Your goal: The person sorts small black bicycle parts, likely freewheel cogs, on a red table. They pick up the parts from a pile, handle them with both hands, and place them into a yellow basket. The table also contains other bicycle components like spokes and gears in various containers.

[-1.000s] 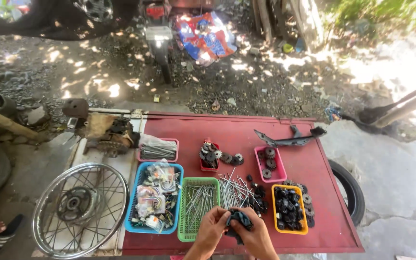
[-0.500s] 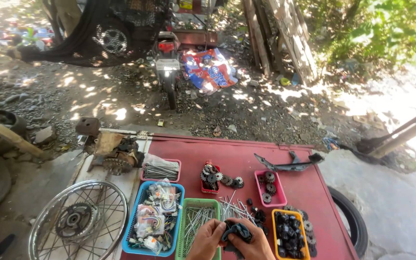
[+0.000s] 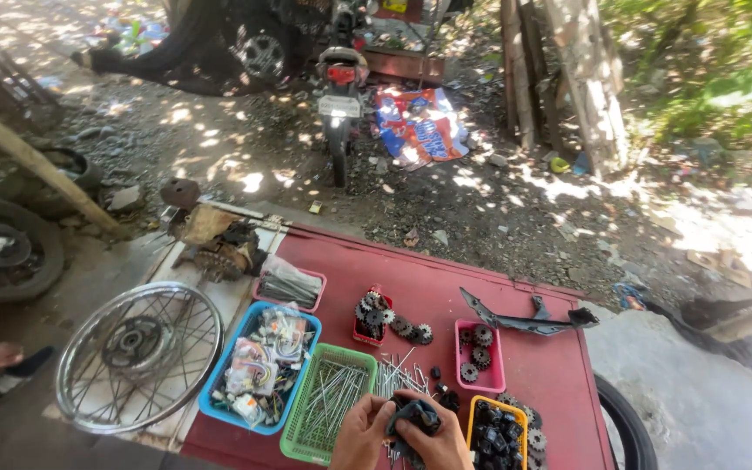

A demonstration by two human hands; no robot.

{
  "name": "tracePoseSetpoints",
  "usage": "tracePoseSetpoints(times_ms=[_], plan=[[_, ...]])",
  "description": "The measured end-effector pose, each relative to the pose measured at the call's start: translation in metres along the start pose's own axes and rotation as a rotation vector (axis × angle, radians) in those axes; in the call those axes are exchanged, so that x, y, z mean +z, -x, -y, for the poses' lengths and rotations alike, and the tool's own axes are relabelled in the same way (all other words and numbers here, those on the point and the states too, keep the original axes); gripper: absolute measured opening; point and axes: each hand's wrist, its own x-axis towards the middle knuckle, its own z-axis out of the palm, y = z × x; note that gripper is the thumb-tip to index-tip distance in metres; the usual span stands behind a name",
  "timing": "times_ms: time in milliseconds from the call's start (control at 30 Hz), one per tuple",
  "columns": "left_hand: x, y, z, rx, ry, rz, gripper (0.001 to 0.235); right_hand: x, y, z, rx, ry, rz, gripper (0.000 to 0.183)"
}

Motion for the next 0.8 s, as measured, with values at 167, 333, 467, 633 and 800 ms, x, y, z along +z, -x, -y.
tracePoseSetpoints(times_ms=[167,333,467,633,800], plan=[[-0.009,0.005,0.014,0.147,0.137,-0.058,0.016,0.008,-0.005,0.004,-0.029,-0.059,0.062,0.042],[-0.023,0.014,0.001,0.203,0.101,-0.021,0.018,0.023,-0.001,0.021,-0.087,-0.025,0.131,0.043],[-0.053,0.003,-0.013,0.241,0.067,0.141,0.030,0.045,-0.009,0.007,-0.124,-0.133,0.084,0.043],[-0.078,0.022,-0.067,0.187,0.003,0.248,0.031,0.075,0.003,0.001,-0.032,-0.128,-0.022,0.042],[-0.098,0.025,-0.089,0.092,-0.097,0.298,0.024,0.098,0.016,-0.010,-0.029,-0.084,-0.359,0.019]])
